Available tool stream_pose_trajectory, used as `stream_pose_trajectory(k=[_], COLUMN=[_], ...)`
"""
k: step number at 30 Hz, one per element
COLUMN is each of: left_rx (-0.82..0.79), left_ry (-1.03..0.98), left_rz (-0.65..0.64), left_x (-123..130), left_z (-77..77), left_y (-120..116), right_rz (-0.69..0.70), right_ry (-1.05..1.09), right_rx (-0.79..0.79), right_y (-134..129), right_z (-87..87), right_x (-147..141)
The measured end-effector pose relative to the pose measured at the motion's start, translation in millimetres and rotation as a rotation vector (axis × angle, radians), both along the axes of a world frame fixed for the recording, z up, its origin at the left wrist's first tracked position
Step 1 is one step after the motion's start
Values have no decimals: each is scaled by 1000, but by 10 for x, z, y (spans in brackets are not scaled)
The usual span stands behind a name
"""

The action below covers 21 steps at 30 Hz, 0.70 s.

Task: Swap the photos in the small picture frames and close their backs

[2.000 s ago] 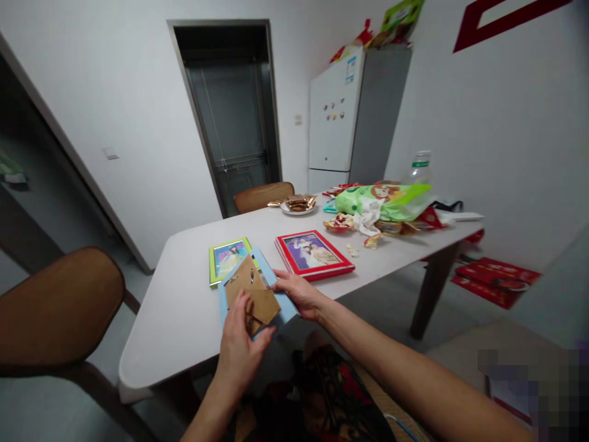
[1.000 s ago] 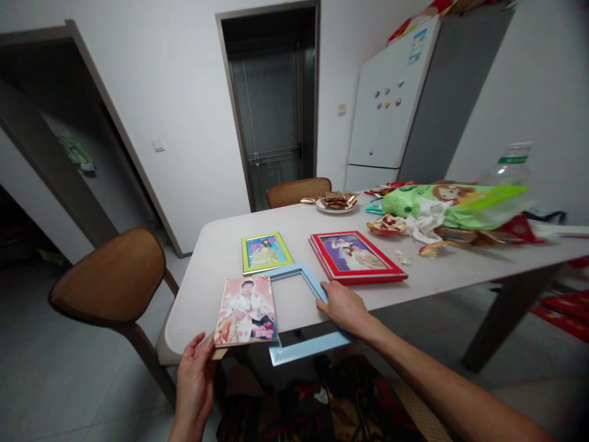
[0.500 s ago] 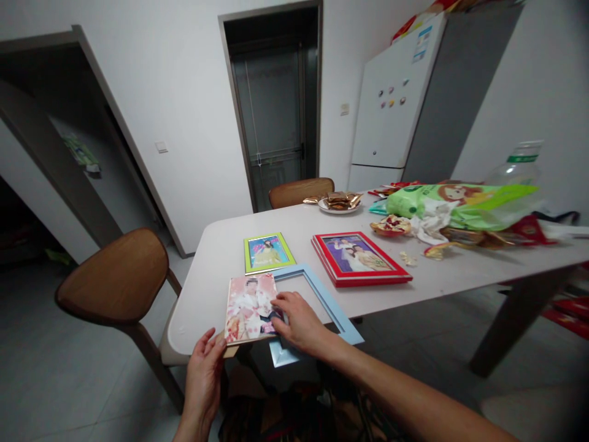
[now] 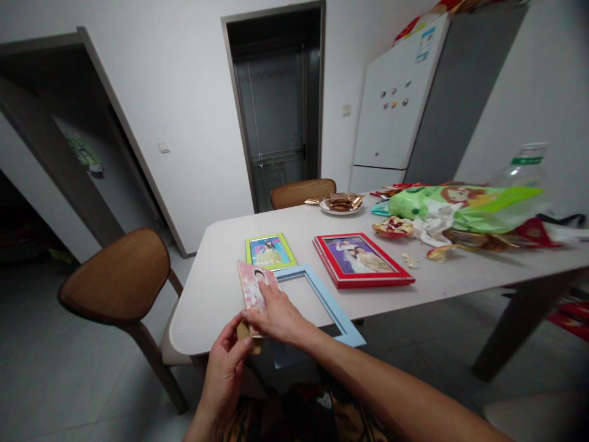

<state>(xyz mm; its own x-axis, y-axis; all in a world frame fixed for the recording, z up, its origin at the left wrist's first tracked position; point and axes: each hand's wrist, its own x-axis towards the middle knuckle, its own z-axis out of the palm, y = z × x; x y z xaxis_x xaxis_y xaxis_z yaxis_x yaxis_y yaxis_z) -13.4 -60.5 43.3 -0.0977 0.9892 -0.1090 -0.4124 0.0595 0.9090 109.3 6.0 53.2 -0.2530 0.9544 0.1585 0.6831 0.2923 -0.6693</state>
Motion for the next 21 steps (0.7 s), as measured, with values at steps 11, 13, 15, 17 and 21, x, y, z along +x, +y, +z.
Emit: stream_pose_trajectory(k=[11,13,15,17,21], left_rx=[-18,-16,-14,-15,-7], left_ry=[39,58,53,41,45], left_rz=[7,9,4,0,-6], left_x=[94,100,113,124,121], left_z=[15,25,31,34,29], left_y=[32,38,46,54,71], right_rz=[-17,1,4,0,-4], right_ry=[163,188,207,224,280], right_rx=[-119,-130,-137,-148,-159], right_y=[40,47,57,65,81], right_z=[223,231,213,180,117], right_x=[295,341,358,356,355])
